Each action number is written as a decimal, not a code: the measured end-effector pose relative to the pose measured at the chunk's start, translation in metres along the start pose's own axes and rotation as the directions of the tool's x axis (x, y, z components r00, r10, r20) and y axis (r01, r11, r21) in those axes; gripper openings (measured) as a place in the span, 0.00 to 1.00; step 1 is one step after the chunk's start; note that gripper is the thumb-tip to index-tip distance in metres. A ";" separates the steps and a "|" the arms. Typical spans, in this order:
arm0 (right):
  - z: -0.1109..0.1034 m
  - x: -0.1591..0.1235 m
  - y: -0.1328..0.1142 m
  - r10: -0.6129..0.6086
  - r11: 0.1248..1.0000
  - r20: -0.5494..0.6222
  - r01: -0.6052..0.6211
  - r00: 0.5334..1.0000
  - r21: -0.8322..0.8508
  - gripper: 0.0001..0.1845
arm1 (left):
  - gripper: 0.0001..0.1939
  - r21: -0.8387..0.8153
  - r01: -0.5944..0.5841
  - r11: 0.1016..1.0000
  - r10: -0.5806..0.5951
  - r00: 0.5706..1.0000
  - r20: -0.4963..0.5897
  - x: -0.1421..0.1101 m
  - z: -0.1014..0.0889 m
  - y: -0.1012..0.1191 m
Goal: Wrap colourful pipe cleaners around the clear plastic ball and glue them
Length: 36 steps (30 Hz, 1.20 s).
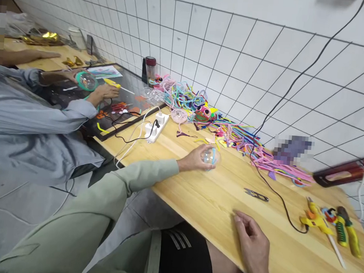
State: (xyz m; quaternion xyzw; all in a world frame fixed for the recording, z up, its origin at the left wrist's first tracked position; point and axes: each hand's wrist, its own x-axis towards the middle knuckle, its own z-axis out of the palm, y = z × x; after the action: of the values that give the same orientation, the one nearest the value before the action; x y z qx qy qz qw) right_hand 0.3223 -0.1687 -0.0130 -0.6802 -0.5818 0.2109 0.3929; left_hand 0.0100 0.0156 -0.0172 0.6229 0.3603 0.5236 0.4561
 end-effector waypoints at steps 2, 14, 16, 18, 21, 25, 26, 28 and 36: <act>0.001 0.000 0.001 0.036 0.999 -0.005 -0.036 0.999 0.007 0.26 | 0.47 -0.020 0.009 1.000 -0.009 1.000 0.006 -0.001 0.000 0.004; 0.017 0.034 -0.095 -0.022 0.955 0.024 0.014 0.999 0.296 0.23 | 0.50 -0.106 0.114 0.988 -0.097 0.983 0.155 -0.025 -0.002 0.023; 0.026 0.050 -0.118 -0.078 0.936 0.069 0.049 0.995 0.348 0.21 | 0.51 -0.103 0.123 0.987 -0.104 0.979 0.174 -0.027 -0.001 0.023; 0.035 0.064 -0.136 -0.111 0.927 0.122 0.059 0.986 0.369 0.20 | 0.50 -0.106 0.133 0.985 -0.110 0.974 0.198 -0.027 -0.001 0.024; 0.049 0.080 -0.149 -0.114 0.933 0.213 0.031 0.970 0.359 0.19 | 0.49 -0.114 0.143 0.983 -0.113 0.965 0.237 -0.027 -0.001 0.026; 0.061 0.093 -0.149 -0.106 0.945 0.283 0.009 0.953 0.326 0.19 | 0.46 -0.048 0.068 0.997 -0.054 0.967 0.249 -0.027 -0.003 0.028; 0.063 0.096 -0.148 -0.108 0.946 0.296 0.006 0.949 0.324 0.20 | 0.45 -0.026 0.043 0.999 -0.035 0.968 0.247 -0.026 -0.004 0.029; 0.065 0.102 -0.146 -0.108 0.947 0.331 -0.004 0.938 0.321 0.22 | 0.43 0.010 -0.005 1.000 0.003 0.970 0.244 -0.025 -0.006 0.029; 0.080 0.118 -0.133 -0.081 0.937 0.366 -0.055 0.927 0.345 0.28 | 0.40 0.108 -0.116 0.987 0.089 0.970 0.225 -0.018 -0.012 0.022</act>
State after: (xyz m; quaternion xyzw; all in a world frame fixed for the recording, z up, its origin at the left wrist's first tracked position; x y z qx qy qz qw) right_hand 0.2076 -0.0307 0.0627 -0.5427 -0.6039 0.4341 0.3904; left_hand -0.0055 -0.0061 -0.0019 0.7209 0.3059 0.4518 0.4273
